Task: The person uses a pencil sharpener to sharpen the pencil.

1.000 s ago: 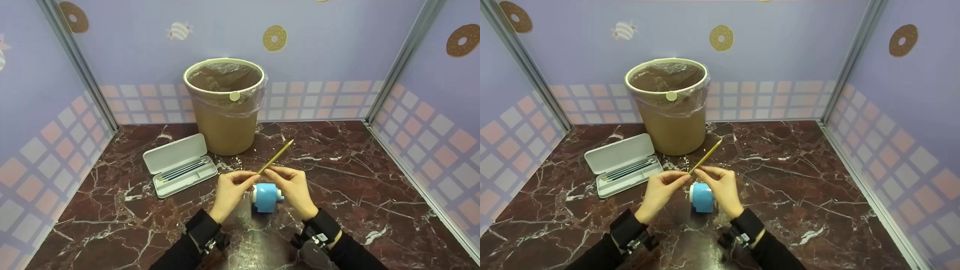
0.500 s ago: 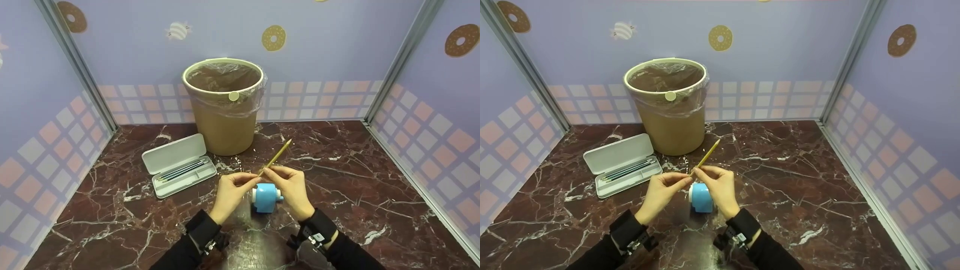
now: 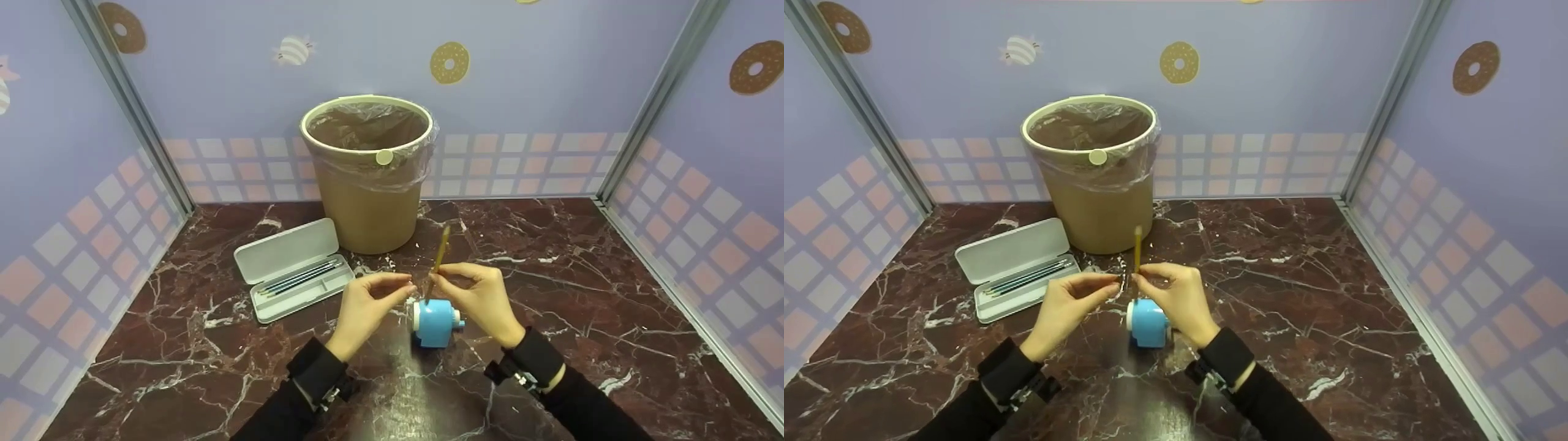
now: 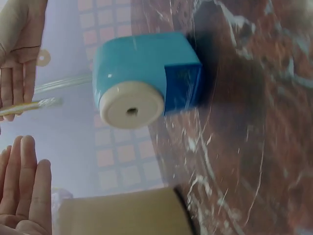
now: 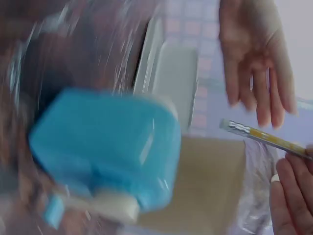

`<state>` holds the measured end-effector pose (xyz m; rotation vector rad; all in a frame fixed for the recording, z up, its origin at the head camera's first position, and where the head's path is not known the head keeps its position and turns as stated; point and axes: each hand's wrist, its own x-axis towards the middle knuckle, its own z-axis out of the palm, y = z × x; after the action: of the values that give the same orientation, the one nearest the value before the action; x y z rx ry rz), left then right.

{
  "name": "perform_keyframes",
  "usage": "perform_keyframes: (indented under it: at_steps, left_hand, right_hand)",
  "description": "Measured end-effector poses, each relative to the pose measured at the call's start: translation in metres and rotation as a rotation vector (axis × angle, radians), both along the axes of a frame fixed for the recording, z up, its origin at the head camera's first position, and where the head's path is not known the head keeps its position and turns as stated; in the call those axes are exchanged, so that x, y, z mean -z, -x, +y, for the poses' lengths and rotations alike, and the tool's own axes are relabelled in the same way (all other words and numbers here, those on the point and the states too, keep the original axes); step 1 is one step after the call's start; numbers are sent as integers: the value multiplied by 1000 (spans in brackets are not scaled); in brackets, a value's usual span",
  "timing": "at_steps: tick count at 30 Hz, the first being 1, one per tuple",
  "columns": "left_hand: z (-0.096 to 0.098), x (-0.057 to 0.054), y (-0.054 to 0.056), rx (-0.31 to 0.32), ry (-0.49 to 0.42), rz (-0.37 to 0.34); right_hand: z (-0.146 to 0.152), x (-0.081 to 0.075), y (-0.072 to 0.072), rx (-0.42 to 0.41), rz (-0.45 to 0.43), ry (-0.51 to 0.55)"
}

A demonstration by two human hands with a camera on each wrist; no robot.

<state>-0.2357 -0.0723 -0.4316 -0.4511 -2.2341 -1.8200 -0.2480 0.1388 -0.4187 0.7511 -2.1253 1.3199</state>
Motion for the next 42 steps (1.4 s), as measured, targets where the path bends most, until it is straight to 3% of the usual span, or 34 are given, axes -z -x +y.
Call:
perform_keyframes:
  at_steps: [7,11,16,22,27,35,42]
  left_hand:
    - [-5,-11,-5,58,49,86]
    - [-7,-17,-7,15,133,208]
    - [-8,-18,-10,-55,301,381]
    - [-10,-13,-12,-134,508,531]
    - [-11,-9,-11,-172,595,593]
    - [-15,-5,-11,-172,560,561]
    - [-21,-2,-12,-165,487,546]
  right_hand:
    - [10,-11,6,65,441,-422]
    - [13,-14,9,107,635,-621]
    - [14,-14,10,143,778,-793]
    - [11,-13,9,193,861,-926]
    - [10,-12,9,202,880,-963]
    - [9,-9,8,181,862,-931]
    - [11,-6,9,112,769,-787]
